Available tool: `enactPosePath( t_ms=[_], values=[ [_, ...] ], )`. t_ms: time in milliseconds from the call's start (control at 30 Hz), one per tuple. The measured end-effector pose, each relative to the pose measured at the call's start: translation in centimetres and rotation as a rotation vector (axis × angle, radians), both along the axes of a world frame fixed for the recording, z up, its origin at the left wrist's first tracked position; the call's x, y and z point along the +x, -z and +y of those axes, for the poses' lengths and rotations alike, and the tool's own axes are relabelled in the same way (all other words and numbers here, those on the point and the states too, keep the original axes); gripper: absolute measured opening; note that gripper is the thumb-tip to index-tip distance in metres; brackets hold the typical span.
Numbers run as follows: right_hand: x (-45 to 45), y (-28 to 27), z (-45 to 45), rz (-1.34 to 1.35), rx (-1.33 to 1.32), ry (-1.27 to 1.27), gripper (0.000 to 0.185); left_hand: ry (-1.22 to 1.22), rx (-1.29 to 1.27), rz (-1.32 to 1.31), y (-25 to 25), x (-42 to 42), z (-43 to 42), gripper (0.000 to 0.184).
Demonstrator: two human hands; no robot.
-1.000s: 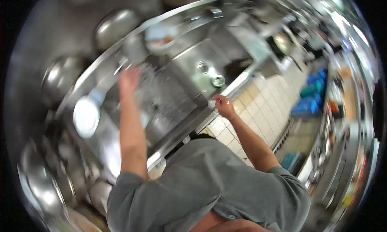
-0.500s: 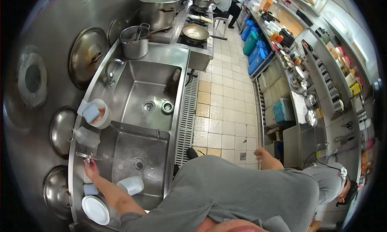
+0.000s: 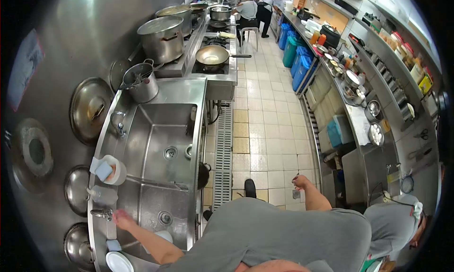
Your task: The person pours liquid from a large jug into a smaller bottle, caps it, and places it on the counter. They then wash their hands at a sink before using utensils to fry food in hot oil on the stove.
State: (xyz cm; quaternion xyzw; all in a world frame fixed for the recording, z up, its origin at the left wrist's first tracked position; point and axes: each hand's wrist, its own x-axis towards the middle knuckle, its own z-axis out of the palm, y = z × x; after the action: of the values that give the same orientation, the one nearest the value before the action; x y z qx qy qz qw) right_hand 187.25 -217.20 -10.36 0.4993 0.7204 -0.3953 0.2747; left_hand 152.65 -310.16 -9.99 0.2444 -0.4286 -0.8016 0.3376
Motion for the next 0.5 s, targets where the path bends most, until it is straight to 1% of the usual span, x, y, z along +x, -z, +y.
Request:
enactPosePath(
  t_ms=[67, 100, 133, 167, 200, 233, 267, 300, 367, 400, 433, 467, 500],
  values=[
    [-1.5, 1.4, 2.9, 0.043, 0.026, 0.006, 0.033, 0.182, 0.059, 0.004, 2.3, 1.6, 5.6, 0.056],
    [-2.3, 2.4, 4.9, 0.061, 0.02, -0.006, 0.033, 0.085, -0.075, -0.29, 1.9, 2.4, 10.3, 0.057],
    [-2.4, 3.8, 6.9, 0.055, 0.212, -0.106, 0.036, -0.017, -0.206, -0.587, 1.4, 3.2, 14.9, 0.058],
    [-2.4, 5.0, 8.3, 0.044, 0.4, -0.201, 0.038, -0.044, -0.075, -0.579, 1.2, 3.9, 17.8, 0.059],
    [-2.5, 5.1, 9.0, 0.052, 0.384, -0.204, 0.038, -0.067, 0.052, -0.57, 1.5, 3.8, 20.1, 0.059],
    [-2.8, 4.9, 9.9, 0.092, 0.442, -0.121, 0.039, -0.077, 0.045, -0.562, 1.7, 2.8, 22.3, 0.059],
    [-3.2, 4.8, 11.0, 0.127, 0.5, -0.046, 0.04, -0.083, -0.065, -0.526, 2.3, 2.0, 24.4, 0.061],
    [-3.5, 4.9, 11.7, 0.127, 0.488, -0.07, 0.04, -0.096, -0.176, -0.501, 2.9, 1.8, 25.9, 0.062],
    [-3.6, 5.1, 13.4, 0.09, 0.527, -0.078, 0.038, -0.038, -0.418, -0.428, 3.7, -0.2, 27.0, 0.062],
    [-3.4, 5.7, 14.5, 0.094, 0.528, -0.099, 0.038, -0.062, -0.448, -0.423, 1.8, -0.9, 29.4, 0.059],
    [-3.1, 6.8, 15.5, 0.056, 0.461, -0.138, 0.04, -0.083, -0.478, -0.416, -0.9, -2.1, 32.3, 0.056],
    [-3.3, 7.3, 16.5, 0.018, 0.393, -0.174, 0.043, -0.047, -0.524, -0.374, -1.9, -3.7, 33.9, 0.052],
    [-3.6, 6.9, 16.8, 0.02, 0.391, -0.185, 0.043, -0.008, -0.572, -0.334, -2.7, -5.0, 35.3, 0.049]
  ],
)
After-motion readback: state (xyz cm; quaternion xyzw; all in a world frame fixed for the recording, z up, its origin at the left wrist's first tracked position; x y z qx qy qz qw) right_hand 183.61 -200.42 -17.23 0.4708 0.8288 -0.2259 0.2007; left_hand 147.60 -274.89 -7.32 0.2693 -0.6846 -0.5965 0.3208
